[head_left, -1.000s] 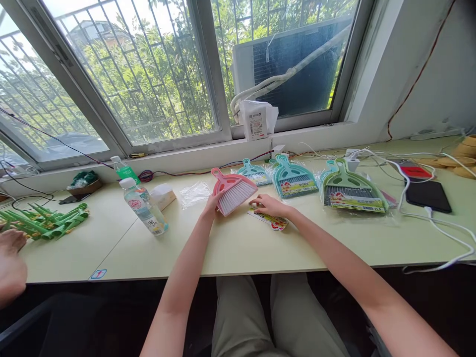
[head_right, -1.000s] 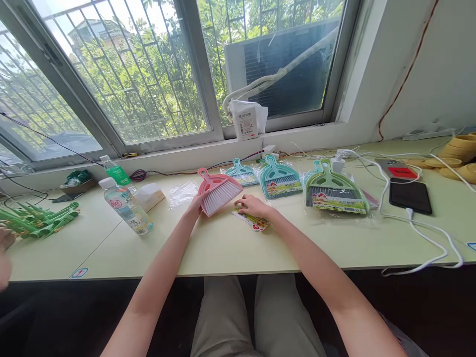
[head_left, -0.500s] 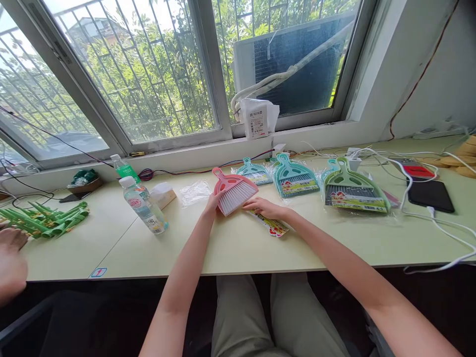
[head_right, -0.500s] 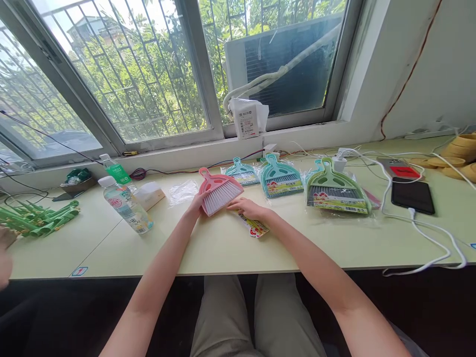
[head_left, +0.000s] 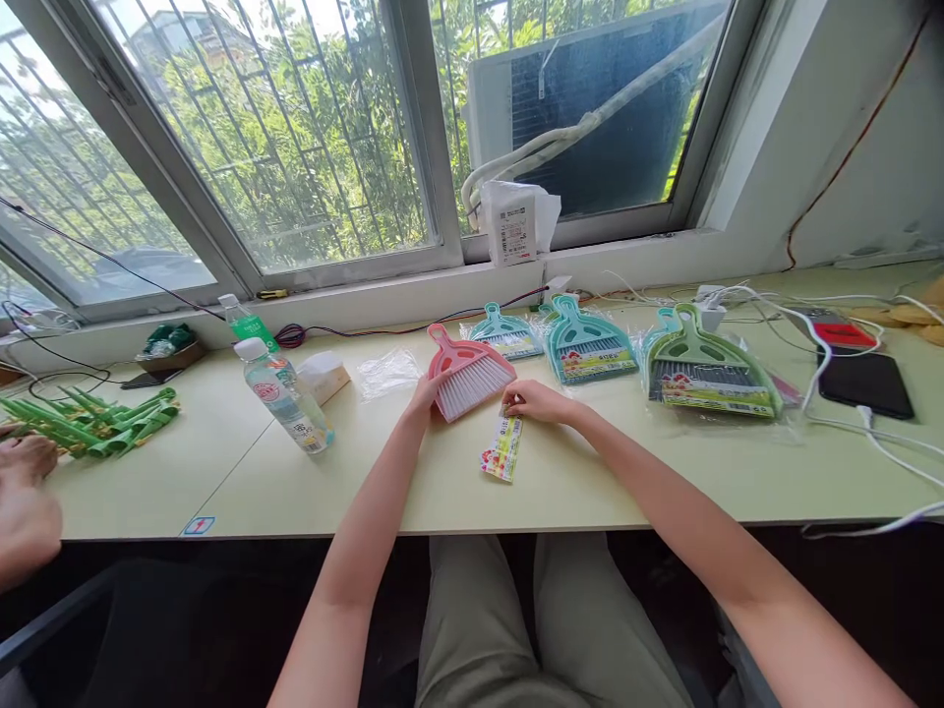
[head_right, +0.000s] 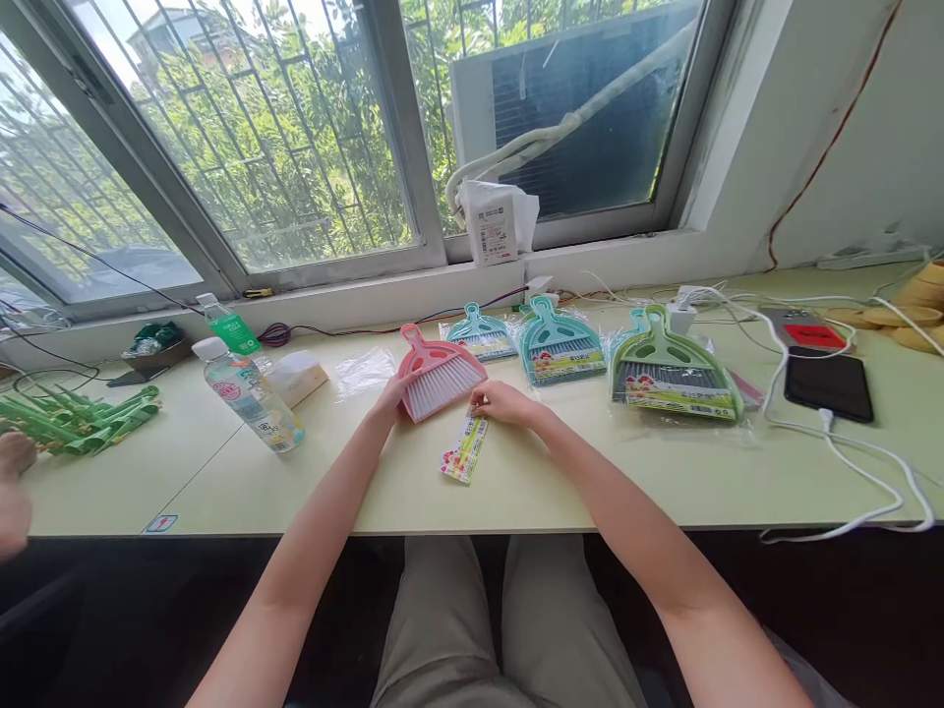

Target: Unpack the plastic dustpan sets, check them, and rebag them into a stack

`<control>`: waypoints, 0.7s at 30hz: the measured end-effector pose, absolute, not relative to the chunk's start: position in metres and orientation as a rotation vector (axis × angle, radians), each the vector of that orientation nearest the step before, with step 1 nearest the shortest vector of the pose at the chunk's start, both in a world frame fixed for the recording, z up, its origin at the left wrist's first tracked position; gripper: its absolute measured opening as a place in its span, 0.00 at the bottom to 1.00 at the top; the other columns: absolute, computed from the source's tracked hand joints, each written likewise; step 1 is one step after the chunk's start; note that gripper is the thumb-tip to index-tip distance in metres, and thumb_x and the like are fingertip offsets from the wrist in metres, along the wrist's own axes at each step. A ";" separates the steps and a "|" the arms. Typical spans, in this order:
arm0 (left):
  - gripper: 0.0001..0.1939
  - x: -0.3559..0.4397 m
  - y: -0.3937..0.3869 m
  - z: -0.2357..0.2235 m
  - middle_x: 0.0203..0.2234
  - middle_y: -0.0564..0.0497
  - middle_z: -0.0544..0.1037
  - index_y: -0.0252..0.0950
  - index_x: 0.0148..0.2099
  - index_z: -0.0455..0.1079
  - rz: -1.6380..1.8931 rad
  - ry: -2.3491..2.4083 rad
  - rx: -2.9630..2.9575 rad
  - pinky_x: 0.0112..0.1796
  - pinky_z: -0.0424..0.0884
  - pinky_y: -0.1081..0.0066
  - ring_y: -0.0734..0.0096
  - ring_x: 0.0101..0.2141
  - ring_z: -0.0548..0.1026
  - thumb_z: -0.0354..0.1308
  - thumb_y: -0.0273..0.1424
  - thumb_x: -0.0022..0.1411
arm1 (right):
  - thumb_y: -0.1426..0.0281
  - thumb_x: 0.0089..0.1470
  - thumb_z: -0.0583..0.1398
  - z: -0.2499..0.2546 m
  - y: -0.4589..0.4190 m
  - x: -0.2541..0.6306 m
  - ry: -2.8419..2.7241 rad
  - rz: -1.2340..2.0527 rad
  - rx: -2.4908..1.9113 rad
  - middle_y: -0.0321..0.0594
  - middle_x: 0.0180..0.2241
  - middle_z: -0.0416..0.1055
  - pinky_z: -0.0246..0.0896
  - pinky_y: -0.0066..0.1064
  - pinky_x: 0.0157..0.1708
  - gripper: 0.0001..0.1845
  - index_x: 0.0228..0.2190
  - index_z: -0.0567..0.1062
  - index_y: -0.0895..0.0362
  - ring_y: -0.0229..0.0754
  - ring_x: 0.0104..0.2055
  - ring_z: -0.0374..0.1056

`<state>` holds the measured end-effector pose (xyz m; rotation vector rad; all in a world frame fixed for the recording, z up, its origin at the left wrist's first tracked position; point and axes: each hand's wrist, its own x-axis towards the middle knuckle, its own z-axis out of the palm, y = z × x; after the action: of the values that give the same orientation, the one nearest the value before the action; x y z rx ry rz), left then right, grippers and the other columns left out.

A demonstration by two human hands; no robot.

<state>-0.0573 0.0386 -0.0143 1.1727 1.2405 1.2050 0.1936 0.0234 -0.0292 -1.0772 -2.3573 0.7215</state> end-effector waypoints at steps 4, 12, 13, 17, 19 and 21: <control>0.27 -0.055 0.037 -0.014 0.48 0.42 0.78 0.38 0.50 0.73 1.186 1.189 1.192 0.47 0.71 0.59 0.49 0.51 0.74 0.68 0.43 0.49 | 0.61 0.48 0.64 -0.022 0.027 0.198 -2.086 0.929 -1.045 0.38 0.30 0.74 0.60 0.31 0.32 0.11 0.29 0.76 0.56 0.39 0.31 0.65; 0.38 -0.042 0.025 -0.013 0.48 0.41 0.78 0.40 0.60 0.67 0.907 0.922 1.380 0.38 0.72 0.64 0.51 0.45 0.77 0.66 0.51 0.51 | 0.66 0.55 0.61 -0.020 0.024 0.199 -1.895 0.438 -1.306 0.42 0.31 0.76 0.57 0.32 0.31 0.05 0.34 0.74 0.55 0.42 0.31 0.68; 0.38 -0.040 0.024 -0.012 0.49 0.41 0.78 0.39 0.60 0.67 0.899 0.898 1.415 0.39 0.72 0.64 0.51 0.46 0.77 0.68 0.49 0.50 | 0.68 0.56 0.60 -0.021 0.022 0.198 -1.935 0.348 -1.342 0.42 0.32 0.77 0.56 0.32 0.31 0.05 0.35 0.75 0.54 0.44 0.33 0.69; 0.40 -0.035 0.022 -0.011 0.50 0.41 0.77 0.37 0.58 0.68 0.918 0.844 1.456 0.46 0.72 0.60 0.49 0.50 0.74 0.74 0.38 0.43 | 0.68 0.58 0.59 -0.019 0.018 0.196 -1.942 0.215 -1.429 0.43 0.34 0.78 0.56 0.33 0.31 0.07 0.38 0.76 0.54 0.48 0.37 0.71; 0.40 -0.035 0.024 -0.012 0.50 0.41 0.77 0.37 0.58 0.68 0.937 0.835 1.444 0.48 0.71 0.59 0.48 0.51 0.74 0.74 0.35 0.41 | 0.68 0.58 0.59 -0.017 0.016 0.196 -1.912 0.230 -1.466 0.43 0.34 0.78 0.58 0.34 0.33 0.07 0.39 0.76 0.54 0.49 0.38 0.71; 0.41 -0.036 0.026 -0.014 0.49 0.42 0.77 0.36 0.57 0.69 0.970 0.841 1.434 0.49 0.71 0.58 0.48 0.52 0.73 0.75 0.33 0.40 | 0.68 0.59 0.59 -0.016 0.015 0.196 -1.900 0.239 -1.484 0.43 0.34 0.77 0.59 0.34 0.35 0.08 0.39 0.75 0.54 0.49 0.38 0.71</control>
<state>-0.0359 0.0263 -0.0135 1.4336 0.8412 0.9699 0.1961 0.0152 -0.0164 -1.4842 -1.9002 0.2389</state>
